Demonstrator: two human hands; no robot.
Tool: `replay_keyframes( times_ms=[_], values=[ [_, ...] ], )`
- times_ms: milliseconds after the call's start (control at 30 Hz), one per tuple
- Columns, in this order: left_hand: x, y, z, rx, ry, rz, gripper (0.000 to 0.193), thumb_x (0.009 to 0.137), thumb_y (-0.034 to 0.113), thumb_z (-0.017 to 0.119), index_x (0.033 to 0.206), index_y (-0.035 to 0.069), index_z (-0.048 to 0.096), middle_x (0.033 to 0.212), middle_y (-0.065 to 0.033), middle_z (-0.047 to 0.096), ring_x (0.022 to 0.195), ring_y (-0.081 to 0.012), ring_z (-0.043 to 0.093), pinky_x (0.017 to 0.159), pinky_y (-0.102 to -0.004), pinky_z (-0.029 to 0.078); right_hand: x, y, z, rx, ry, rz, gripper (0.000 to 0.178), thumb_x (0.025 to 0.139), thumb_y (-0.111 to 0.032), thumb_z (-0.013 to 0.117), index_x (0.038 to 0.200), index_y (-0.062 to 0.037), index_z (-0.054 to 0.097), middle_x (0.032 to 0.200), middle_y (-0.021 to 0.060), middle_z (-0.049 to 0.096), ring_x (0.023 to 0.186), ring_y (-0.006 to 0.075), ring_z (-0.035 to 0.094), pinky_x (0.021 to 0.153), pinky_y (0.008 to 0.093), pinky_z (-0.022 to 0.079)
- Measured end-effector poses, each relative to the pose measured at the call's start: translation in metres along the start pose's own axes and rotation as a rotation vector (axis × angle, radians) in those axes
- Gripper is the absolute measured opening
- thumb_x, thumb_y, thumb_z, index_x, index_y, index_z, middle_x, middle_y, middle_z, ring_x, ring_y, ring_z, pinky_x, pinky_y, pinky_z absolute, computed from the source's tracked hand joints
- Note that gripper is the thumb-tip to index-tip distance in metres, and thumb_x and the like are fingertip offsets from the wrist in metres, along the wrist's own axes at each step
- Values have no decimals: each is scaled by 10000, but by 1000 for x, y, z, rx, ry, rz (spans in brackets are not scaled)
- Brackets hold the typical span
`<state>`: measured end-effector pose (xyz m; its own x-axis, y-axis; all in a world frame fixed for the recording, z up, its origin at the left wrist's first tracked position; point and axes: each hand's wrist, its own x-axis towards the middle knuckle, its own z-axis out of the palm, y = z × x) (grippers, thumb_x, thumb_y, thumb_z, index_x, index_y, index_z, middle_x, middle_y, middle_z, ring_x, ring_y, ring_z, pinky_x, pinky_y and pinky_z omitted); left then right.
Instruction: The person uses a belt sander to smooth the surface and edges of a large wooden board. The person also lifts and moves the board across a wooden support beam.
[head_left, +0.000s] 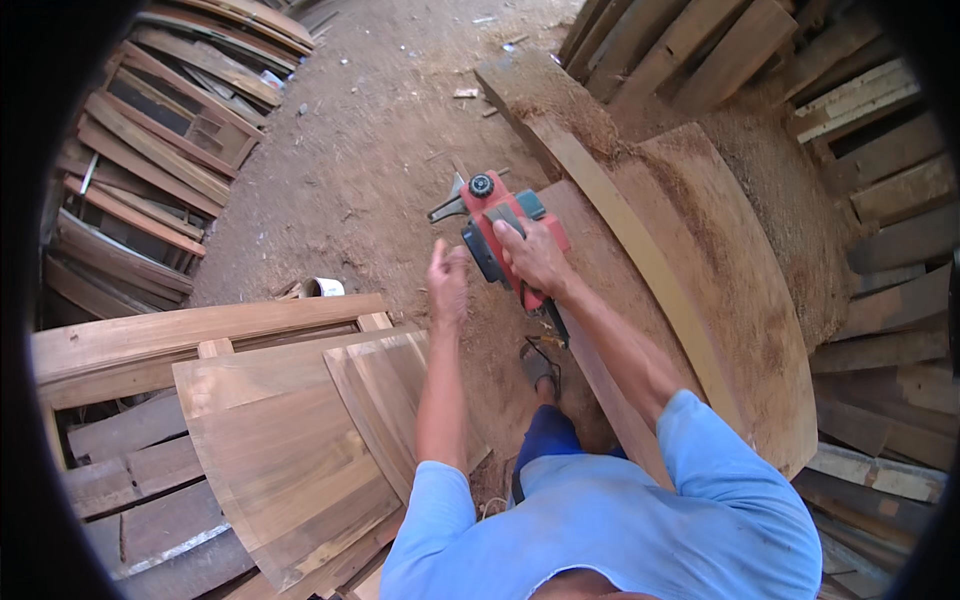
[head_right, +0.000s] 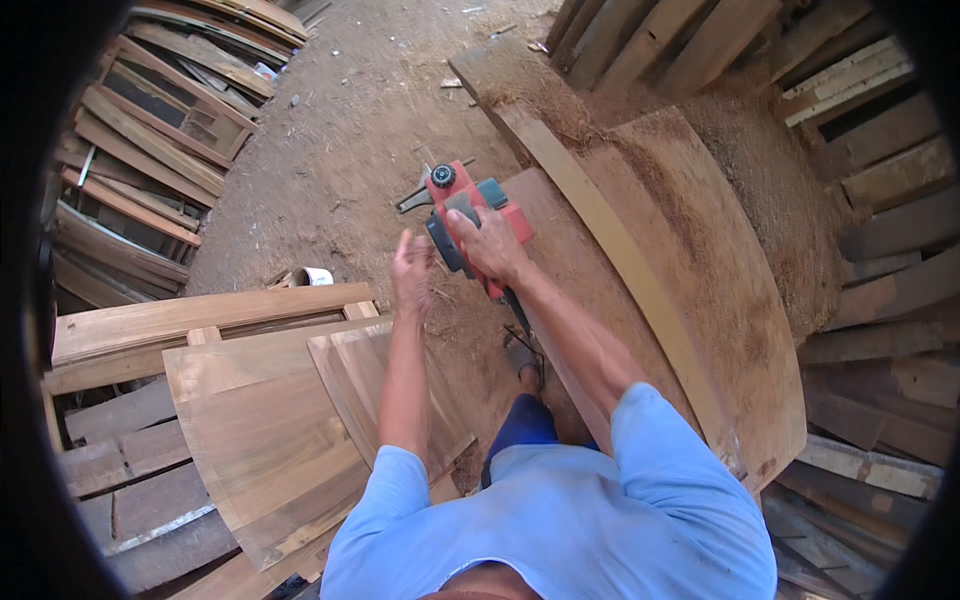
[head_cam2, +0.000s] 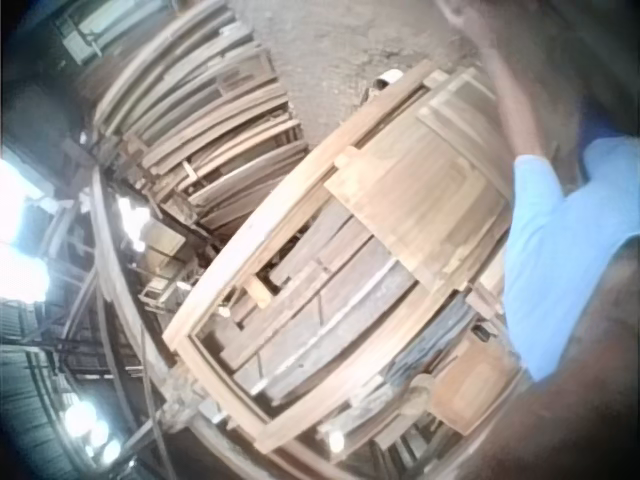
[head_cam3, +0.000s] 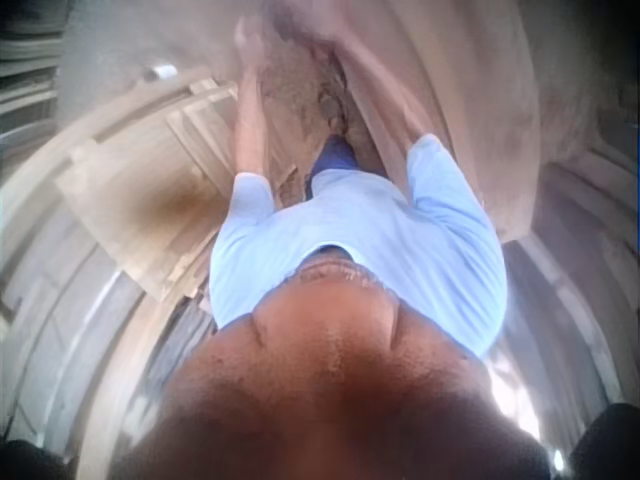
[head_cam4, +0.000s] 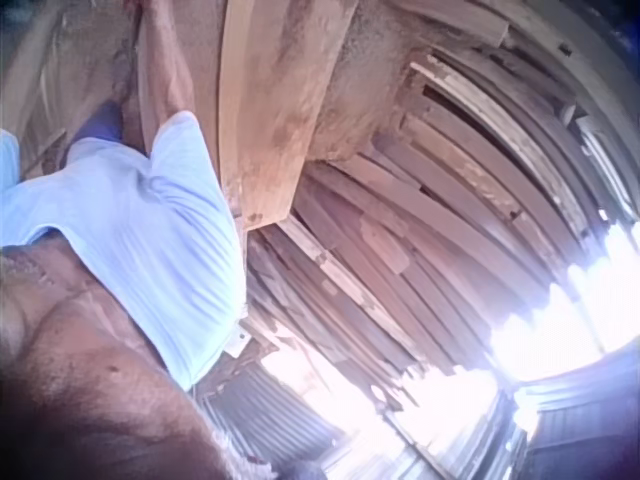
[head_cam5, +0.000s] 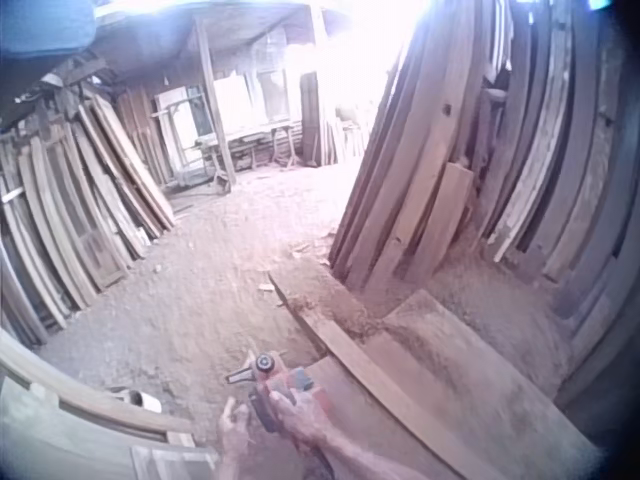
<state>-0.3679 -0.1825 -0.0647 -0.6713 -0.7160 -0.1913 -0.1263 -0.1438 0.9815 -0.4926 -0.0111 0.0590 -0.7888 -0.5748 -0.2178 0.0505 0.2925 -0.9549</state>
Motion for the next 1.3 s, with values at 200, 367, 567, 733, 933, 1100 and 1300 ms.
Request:
replay_keyframes(
  times_ms=[200, 367, 567, 733, 933, 1100, 1300],
  values=[
    [-59, -126, -42, -372, 245, -585, 869, 1079, 696, 475, 1667, 95, 257, 1321, -166, 613, 1009, -243, 604, 888, -369, 509, -126, 1, -71, 234, -77, 14, 707, 1033, -699, 586, 1065, 5, 649, 749, 18, 621, 665, 101, 621, 590, 312, 515],
    [-73, -154, 102, -492, -104, -456, 800, 1107, 663, 385, 1595, 31, 343, 1505, -208, 539, 1183, -379, 632, 1052, -504, 484, -175, -4, -115, 301, -5, -19, 752, 995, -761, 601, 1068, -14, 651, 767, -8, 598, 654, 95, 586, 585, 287, 497],
    [-79, -105, 167, 125, -84, -129, 674, 1146, 511, 354, 1428, -63, 566, 1418, -309, 628, 1321, -421, 613, 1116, -494, 451, -211, 1, -147, 307, 113, 22, 701, 998, -740, 621, 1001, -39, 617, 767, -17, 581, 659, 75, 567, 579, 271, 483],
    [-77, -107, 175, 387, 56, -50, 614, 1144, 440, 367, 1349, -82, 619, 1335, -318, 667, 1257, -429, 648, 1098, -499, 464, -217, 10, -149, 320, 135, 6, 596, 1049, -642, 624, 991, -50, 600, 766, -19, 575, 654, 68, 547, 585, 255, 474],
    [-74, -100, 113, -76, -190, -403, 518, 1127, 453, 468, 1443, 45, 501, 1161, -168, 671, 971, -278, 644, 948, -409, 525, -226, 18, -129, 266, 30, 89, 469, 1087, -513, 598, 1027, -48, 604, 762, -18, 582, 663, 72, 563, 597, 269, 490],
    [-177, -59, 30, 162, 119, -106, 521, 1123, 437, 520, 1404, -2, 538, 1268, -169, 637, 1169, -253, 605, 1048, -414, 490, -246, 37, -105, 303, -79, 100, 484, 1084, -514, 595, 1080, -32, 622, 760, -9, 597, 664, 79, 578, 593, 291, 492],
    [-326, -29, 37, 461, -203, 1, 693, 1037, 347, 701, 1548, -69, 485, 1319, -246, 612, 1230, -356, 593, 1081, -466, 475, -269, 65, -87, 128, -112, 91, 541, 1047, -532, 622, 1050, 8, 651, 771, 52, 649, 680, 140, 633, 615, 345, 520]
  ],
)
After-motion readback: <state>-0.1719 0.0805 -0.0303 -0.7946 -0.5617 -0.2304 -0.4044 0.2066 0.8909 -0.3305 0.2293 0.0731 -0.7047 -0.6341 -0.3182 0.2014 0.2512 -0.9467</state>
